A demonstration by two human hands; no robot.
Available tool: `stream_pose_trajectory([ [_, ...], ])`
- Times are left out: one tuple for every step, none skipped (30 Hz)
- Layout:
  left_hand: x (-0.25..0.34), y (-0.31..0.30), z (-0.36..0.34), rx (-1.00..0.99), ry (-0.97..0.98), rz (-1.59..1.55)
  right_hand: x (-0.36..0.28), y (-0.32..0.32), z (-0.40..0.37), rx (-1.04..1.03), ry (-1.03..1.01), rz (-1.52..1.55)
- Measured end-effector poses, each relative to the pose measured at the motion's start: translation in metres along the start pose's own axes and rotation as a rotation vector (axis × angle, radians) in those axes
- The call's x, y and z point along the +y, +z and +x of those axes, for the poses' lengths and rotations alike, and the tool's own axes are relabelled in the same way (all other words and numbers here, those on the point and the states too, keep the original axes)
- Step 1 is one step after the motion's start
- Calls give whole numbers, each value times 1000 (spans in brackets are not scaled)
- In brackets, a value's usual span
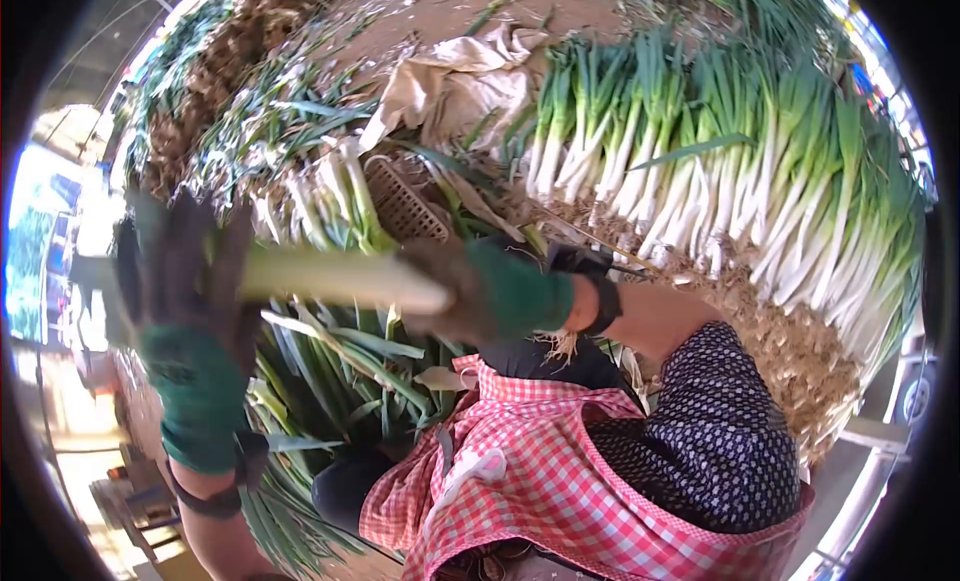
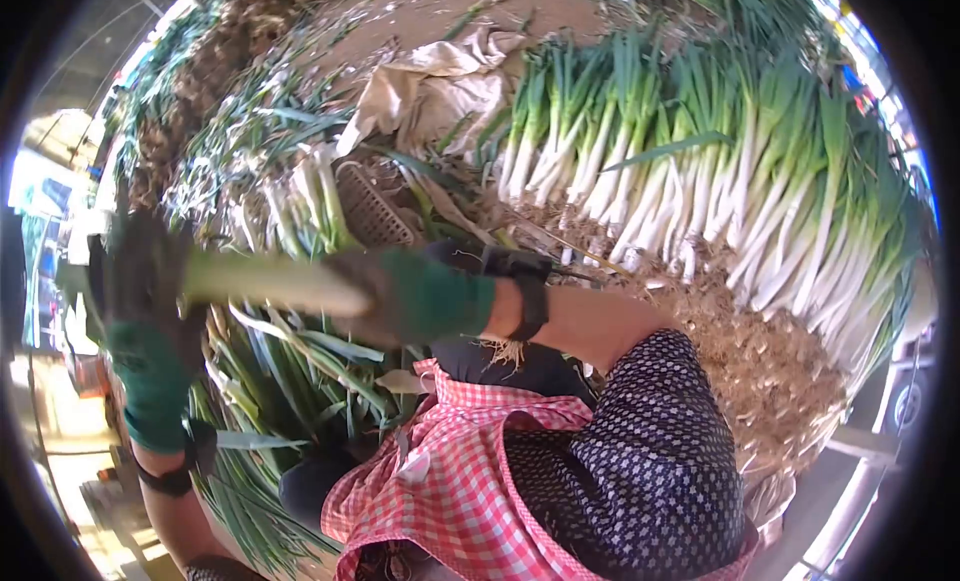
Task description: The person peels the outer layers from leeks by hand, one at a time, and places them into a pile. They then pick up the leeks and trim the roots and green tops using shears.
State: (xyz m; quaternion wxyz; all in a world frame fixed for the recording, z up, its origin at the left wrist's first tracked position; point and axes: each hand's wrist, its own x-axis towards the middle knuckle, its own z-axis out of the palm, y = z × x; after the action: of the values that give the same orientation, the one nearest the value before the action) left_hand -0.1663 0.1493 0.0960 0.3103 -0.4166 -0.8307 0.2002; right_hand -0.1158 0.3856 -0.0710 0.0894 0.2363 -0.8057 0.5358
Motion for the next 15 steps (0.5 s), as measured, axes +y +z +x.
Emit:
stream_pose_trajectory([
  [0, 1, 24, 90, -28, -3, 10, -22, 1, 156, -91, -108],
  [0, 4, 42, 180, -60, -5, 21, -48, 2, 307, -185, -217],
  [2, 11, 48, 193, -71, -97, 27, -75, -1, 340, -49, -17],
  [4, 24, 52, 201, -85, -187, 34, -105, -6, 367, 85, 188],
  [7, 40, 55, 205, -99, -276, 47, -134, -12, 476, 233, 135],
  [14, 59, 47, 134, -143, -270, 61, -165, -18, 584, 381, 82],
  [19, 78, 38, 57, -148, -282, 80, -194, -22, 704, 445, 63],
  [24, 96, 27, -22, -151, -293, 104, -223, -27, 823, 511, 44],
  [33, 112, 15, -107, -220, -383, 146, -254, -39, 936, 529, 37],
  [41, 129, -2, -193, -289, -470, 189, -278, -54, 1049, 545, 33],
  [50, 152, -27, -212, -297, -493, 216, -295, -70, 1100, 658, -74],
  [60, 177, -55, -232, -307, -517, 243, -311, -86, 1144, 777, -171],
  [72, 198, -80, -284, -336, -581, 285, -331, -109, 1124, 913, -234],
  [85, 215, -104, -340, -365, -647, 334, -350, -135, 1013, 1085, -286],
  [99, 226, -127, -427, -425, -696, 381, -368, -161, 872, 1238, -321],
])
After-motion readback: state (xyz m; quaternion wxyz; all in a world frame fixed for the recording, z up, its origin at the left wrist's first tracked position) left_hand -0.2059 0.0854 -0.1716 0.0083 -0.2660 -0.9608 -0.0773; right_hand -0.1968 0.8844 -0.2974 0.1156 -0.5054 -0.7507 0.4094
